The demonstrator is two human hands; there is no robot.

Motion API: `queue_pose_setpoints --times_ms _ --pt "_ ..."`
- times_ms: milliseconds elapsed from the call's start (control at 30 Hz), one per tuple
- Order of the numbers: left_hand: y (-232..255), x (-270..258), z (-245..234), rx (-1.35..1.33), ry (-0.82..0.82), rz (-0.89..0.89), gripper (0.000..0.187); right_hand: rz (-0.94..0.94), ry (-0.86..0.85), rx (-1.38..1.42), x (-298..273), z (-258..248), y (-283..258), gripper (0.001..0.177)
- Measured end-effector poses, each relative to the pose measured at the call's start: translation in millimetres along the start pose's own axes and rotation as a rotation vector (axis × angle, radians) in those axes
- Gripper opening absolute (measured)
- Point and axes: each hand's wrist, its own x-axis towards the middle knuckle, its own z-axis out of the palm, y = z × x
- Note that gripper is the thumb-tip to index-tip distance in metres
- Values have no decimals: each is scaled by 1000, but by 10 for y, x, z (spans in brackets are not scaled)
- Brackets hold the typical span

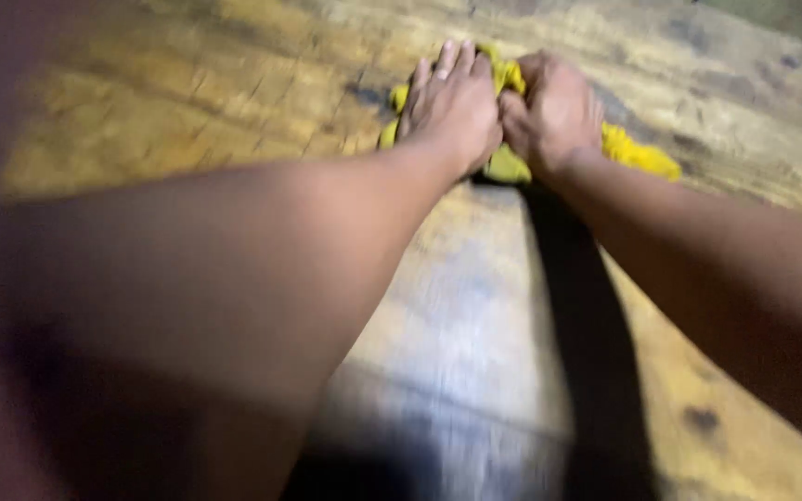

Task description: Wiping a large wooden table using a yellow cleaning cloth.

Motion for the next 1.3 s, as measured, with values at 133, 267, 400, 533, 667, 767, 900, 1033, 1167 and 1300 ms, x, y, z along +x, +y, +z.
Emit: queue_pose_setpoints --times_ms 133,267,400,533,667,767,900,1033,1167,1300 --pt "-95 -190 184 16 69 47 66 83 -71 87 -230 -96 -123 27" --pt "-126 -1009 -124 58 30 107 76 -316 66 -54 -834 -26 -170 45" --pt "-219 -1997 -374 46 -10 159 80 -305 -14 -72 -1625 -183 -598 57" --pt "-391 -3131 -643 60 6 184 78 -271 -60 -30 -2664 -466 -1454 58" --pt "-580 -4173 -998 24 -20 202 75 -262 -88 -38 -3501 -640 -2182 61" --pt "-666 -4722 -1210 -4 -16 178 74 -272 -102 -22 -3911 -648 -2517 64" --pt "-734 -4979 -1223 -34 -28 133 67 -277 -102 -13 -4104 -635 -2697 64" --pt "-697 -4867 -1212 -34 -31 118 73 -226 -96 -14 -4032 -592 -2702 55" --pt "-764 -4542 -1213 -45 58 141 79 -197 -83 -9 -3730 -490 -2692 54" --pt "-868 -4000 -1236 -54 9 74 74 -191 -42 48 -3197 -266 -2563 52"
